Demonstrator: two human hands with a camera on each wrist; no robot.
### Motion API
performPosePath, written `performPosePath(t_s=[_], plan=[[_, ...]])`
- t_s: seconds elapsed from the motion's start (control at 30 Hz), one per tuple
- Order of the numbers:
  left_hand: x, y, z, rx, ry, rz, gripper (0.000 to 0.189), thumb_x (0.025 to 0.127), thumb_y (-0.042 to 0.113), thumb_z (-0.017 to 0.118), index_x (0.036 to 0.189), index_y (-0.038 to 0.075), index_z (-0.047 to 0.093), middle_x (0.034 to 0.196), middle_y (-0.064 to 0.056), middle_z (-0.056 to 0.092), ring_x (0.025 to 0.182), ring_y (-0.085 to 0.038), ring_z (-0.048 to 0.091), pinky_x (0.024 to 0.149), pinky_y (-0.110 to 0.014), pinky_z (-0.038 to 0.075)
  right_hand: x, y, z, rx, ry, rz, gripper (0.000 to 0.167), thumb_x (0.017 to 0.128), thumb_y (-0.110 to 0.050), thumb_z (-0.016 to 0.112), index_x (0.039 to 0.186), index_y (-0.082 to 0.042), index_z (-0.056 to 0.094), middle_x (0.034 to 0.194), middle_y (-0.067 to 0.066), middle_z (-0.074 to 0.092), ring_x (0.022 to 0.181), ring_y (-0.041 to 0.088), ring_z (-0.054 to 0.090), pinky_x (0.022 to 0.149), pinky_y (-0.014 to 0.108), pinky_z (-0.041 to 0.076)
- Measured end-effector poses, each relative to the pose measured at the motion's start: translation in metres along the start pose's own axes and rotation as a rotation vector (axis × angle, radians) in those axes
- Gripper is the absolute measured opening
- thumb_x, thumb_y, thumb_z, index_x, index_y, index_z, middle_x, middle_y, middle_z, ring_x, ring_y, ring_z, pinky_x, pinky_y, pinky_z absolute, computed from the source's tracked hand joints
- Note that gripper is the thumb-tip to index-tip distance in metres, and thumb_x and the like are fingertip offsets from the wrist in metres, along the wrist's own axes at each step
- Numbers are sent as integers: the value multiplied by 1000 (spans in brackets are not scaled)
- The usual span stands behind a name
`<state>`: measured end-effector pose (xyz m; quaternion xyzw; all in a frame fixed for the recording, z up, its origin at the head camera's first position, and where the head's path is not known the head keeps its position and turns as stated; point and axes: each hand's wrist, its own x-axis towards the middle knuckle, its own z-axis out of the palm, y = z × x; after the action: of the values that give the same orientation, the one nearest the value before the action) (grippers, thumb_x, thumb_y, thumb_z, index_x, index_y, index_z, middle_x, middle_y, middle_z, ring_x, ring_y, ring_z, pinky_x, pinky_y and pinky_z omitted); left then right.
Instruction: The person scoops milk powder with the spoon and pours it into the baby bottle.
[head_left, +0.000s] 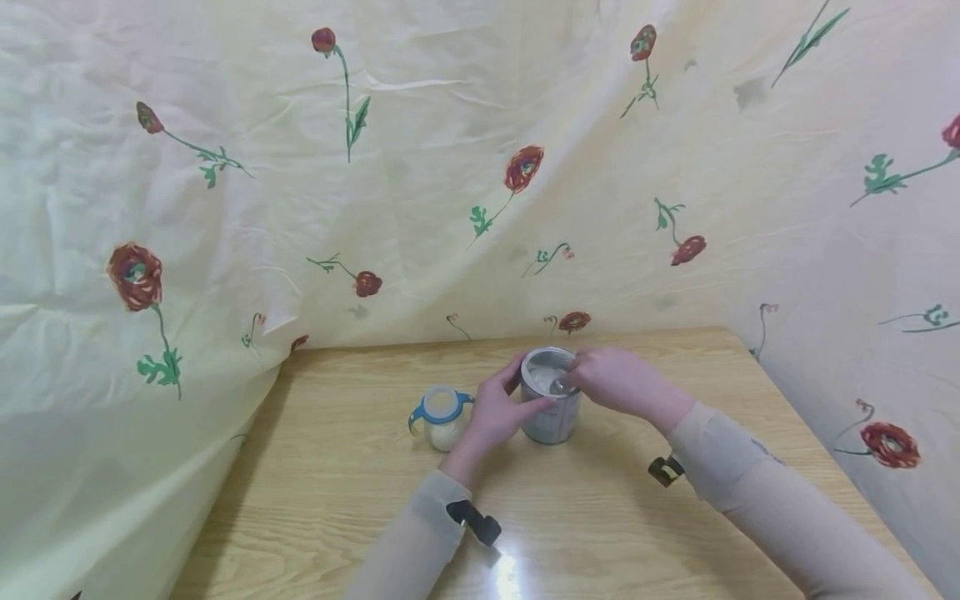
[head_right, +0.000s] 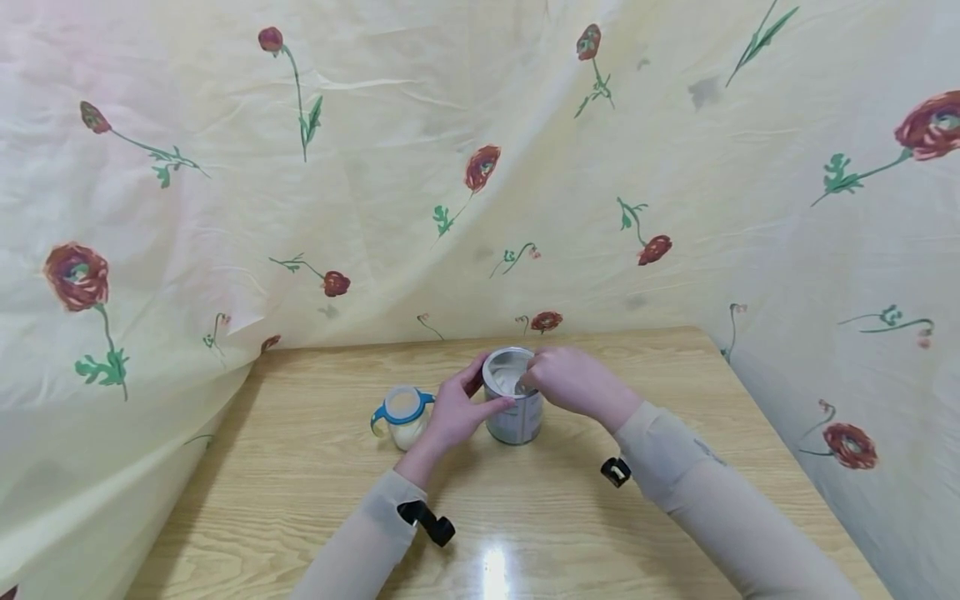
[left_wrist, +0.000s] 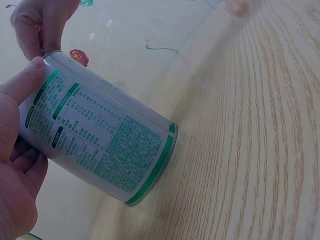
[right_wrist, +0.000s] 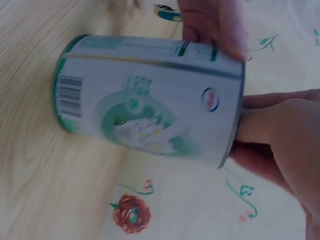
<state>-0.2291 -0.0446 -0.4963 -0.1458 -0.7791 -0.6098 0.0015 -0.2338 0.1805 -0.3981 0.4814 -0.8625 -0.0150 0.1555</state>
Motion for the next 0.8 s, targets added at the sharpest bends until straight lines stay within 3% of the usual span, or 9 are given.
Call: performPosePath(t_s=[0.1,0.27,0.5,0.8], plan=[[1,0,0,3,3,9,89,86,37,93,162,19,50,160,6,53,148,-15,49,121,-37,43,5,-2,-4,16,-53,38,27,77,9,86,87,-16,84,79,0,75,68,15,68,60,30,61],[2,-1,1,3,10,28,88,86,35,93,161,16,51,159,5,54,147,-15,49,121,-37,43,13,-4,-9,72,-127,94,23,82,4,85,77,-18,78,71,-8,68,60,7,53,57,27,56],[2,-3,2,15,17,18,88,86,38,93,161,18,51,160,4,53,147,-15,49,120,-37,43,17,-4,-8,168,-130,122,23,88,-3,83,75,-20,76,70,-14,61,62,6,47,58,26,50],[1,-1,3,9,21,24,84,87,34,93,160,20,53,159,5,55,147,-17,50,121,-42,43,10,-4,-9,308,-87,203,12,92,-2,78,97,-10,85,89,-4,77,78,9,69,73,37,64]])
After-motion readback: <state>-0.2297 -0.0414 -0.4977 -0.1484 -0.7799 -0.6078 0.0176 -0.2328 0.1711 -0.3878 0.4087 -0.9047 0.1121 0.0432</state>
